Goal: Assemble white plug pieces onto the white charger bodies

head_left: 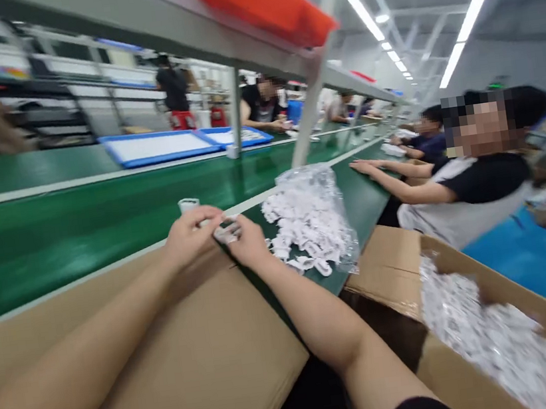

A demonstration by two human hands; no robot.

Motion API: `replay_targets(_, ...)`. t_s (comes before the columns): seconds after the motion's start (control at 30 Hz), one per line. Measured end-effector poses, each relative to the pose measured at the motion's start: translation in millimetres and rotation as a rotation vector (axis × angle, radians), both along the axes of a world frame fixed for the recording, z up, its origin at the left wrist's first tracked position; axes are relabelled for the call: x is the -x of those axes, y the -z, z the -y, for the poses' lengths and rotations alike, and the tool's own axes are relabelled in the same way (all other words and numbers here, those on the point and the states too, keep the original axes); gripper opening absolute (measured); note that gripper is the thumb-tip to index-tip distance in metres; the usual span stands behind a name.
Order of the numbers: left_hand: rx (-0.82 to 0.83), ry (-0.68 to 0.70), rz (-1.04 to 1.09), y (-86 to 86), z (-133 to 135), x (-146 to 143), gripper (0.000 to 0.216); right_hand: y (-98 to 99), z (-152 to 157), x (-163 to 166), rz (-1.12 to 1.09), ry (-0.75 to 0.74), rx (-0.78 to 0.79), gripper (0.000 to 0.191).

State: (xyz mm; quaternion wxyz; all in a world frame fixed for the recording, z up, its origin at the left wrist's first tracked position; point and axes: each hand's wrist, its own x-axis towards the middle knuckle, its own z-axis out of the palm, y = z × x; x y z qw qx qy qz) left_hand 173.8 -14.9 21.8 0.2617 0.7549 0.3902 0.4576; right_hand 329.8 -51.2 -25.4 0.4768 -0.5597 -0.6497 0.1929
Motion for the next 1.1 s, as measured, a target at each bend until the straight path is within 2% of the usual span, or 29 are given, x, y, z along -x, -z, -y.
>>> replay_targets(0.1, 0.091, -0.407, -0.005, -17.3, -45, 36, 0.036, -3.7, 1, 2, 0.069, -0.102, 0.031, 0.022)
replay_targets(0.17, 0.159, -0.523, -0.197, -19.5, -68, 63, 0.044, -9.5, 9, 4, 0.18, -0.177, 0.059, 0.024)
replay_targets(0.27, 0.209, -0.453, -0.534, -5.9, -87, 88, 0.08, -16.0, 24, 8, 0.371, -0.31, 0.111, 0.026)
replay_targets(0.33, 0.198, -0.343, -0.648, 9.8, -94, 91, 0.09, -16.5, 29, 11, 0.425, -0.367, 0.137, 0.028)
replay_targets(0.4, 0.186, -0.245, -0.646, 24.5, -98, 88, 0.079, -15.3, 27, 13, 0.348, -0.354, 0.158, 0.034)
replay_targets(0.5, 0.193, -0.284, -0.541, 33.7, -102, 80, 0.057, -14.3, 17, 11, -0.005, -0.296, 0.246, 0.036)
replay_targets(0.57, 0.178, -0.343, -0.511, 28.2, -95, 76, 0.051, -15.6, 12, 8, -0.273, -0.283, 0.312, 0.033)
replay_targets(0.63, 0.133, -0.313, -0.531, 16.3, -78, 72, 0.047, -18.0, 8, 5, -0.462, -0.272, 0.342, 0.033)
replay_targets(0.7, 0.125, -0.247, -0.554, 4.4, -49, 66, 0.044, -20.7, 7, 4, -0.557, -0.254, 0.348, 0.034)
replay_targets(0.77, 0.187, -0.213, -0.558, -0.7, -15, 61, 0.043, -23.0, 8, 4, -0.585, -0.245, 0.344, 0.035)
replay_targets(0.83, 0.262, -0.18, -0.517, 4.1, 17, 56, 0.043, -24.2, 10, 6, -0.581, -0.243, 0.325, 0.035)
replay_targets(0.93, 0.314, -0.099, -0.312, 24.4, 46, 52, 0.043, -23.5, 11, 10, -0.559, -0.269, 0.28, 0.037)
replay_targets(1.03, 0.395, -0.047, -0.096, 44.5, 54, 53, 0.053, -20.8, 13, 14, -0.482, -0.29, 0.229, 0.031)
replay_targets(1.1, 0.432, -0.032, -0.029, 52.7, 53, 53, 0.059, -19.8, 15, 15, -0.361, -0.298, 0.171, 0.027)
